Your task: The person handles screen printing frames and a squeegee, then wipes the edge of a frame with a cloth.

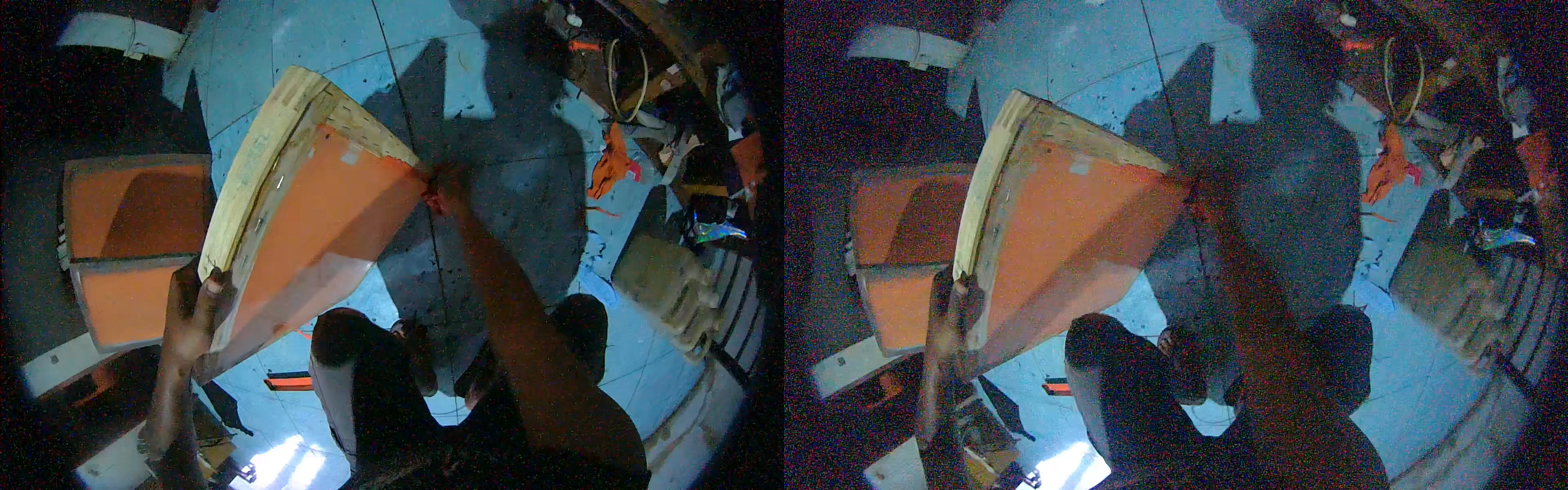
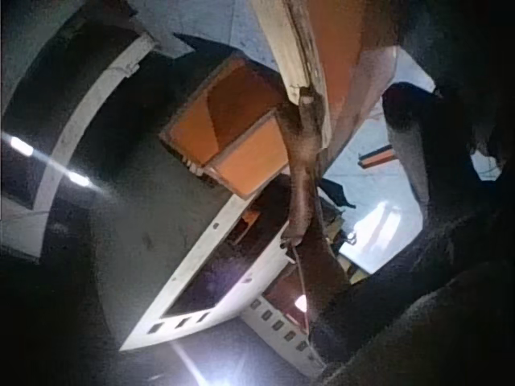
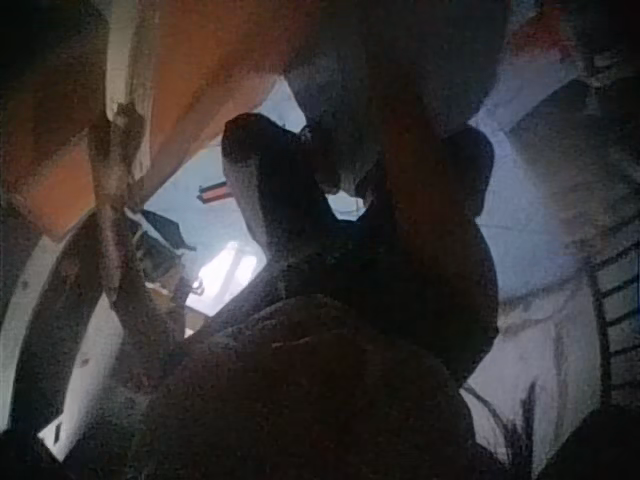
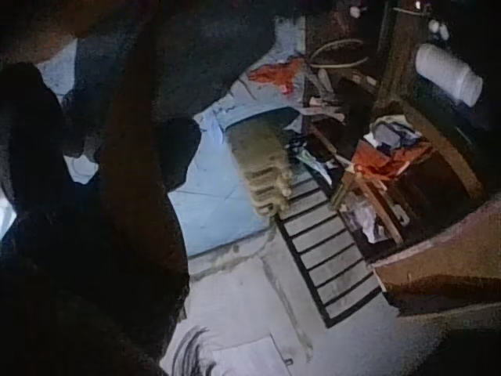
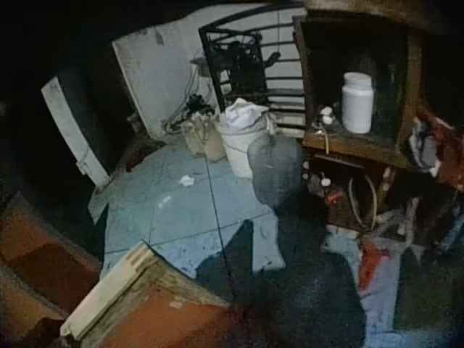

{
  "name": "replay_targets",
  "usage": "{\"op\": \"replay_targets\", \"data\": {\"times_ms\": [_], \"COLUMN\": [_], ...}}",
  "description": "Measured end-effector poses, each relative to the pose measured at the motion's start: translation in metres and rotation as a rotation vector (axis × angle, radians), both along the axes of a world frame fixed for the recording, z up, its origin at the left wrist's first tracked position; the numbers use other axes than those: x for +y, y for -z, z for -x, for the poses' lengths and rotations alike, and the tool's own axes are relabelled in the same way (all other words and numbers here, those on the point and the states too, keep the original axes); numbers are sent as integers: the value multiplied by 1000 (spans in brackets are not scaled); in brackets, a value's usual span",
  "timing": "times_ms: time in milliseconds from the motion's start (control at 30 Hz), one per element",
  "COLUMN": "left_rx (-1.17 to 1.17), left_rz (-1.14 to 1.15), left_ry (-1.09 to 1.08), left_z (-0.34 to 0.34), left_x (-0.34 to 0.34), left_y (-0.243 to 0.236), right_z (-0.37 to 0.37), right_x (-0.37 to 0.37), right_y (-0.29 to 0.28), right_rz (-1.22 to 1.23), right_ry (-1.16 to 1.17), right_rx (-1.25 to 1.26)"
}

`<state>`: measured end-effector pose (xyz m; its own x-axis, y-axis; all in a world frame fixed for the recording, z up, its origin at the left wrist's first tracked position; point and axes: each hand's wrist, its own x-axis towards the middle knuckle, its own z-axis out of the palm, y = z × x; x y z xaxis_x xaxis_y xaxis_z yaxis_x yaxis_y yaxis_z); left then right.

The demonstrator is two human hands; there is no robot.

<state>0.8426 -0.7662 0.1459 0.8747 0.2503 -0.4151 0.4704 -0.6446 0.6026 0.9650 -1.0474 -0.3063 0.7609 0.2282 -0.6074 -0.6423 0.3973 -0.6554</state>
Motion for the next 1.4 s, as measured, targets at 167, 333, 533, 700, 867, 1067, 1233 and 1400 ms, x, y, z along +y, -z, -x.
{"op": "replay_targets", "data": {"times_ms": [167,333,533,700,867,1067,1233,1400], "left_rx": [-51,50,-63,-61,-48,-129,-140,-139], "left_rz": [-114,-129,-180,-210,-267,-200,-266,-218], "left_ry": [-7,43,14,96,76,192,222,189], "left_z": [-4,-5,2,4,1,0,-3,-4], "left_x": [-16,-24,-28,-30,-38,-41,-38,-31], "left_y": [-1,-11,-7,-8,-10,-13,-15,-14], "right_z": [-4,-10,-7,-9,-9,-13,-23,-39], "right_x": [9,5,4,9,13,10,17,14], "right_y": [32,17,-17,-50,-88,-128,-149,-163], "right_rz": [-18,-36,53,-529,-216,-580,-726,-637], "right_ry": [123,84,67,-121,41,-53,-105,5], "right_rx": [-238,-196,-189,-321,-90,-82,-44,-119]}}
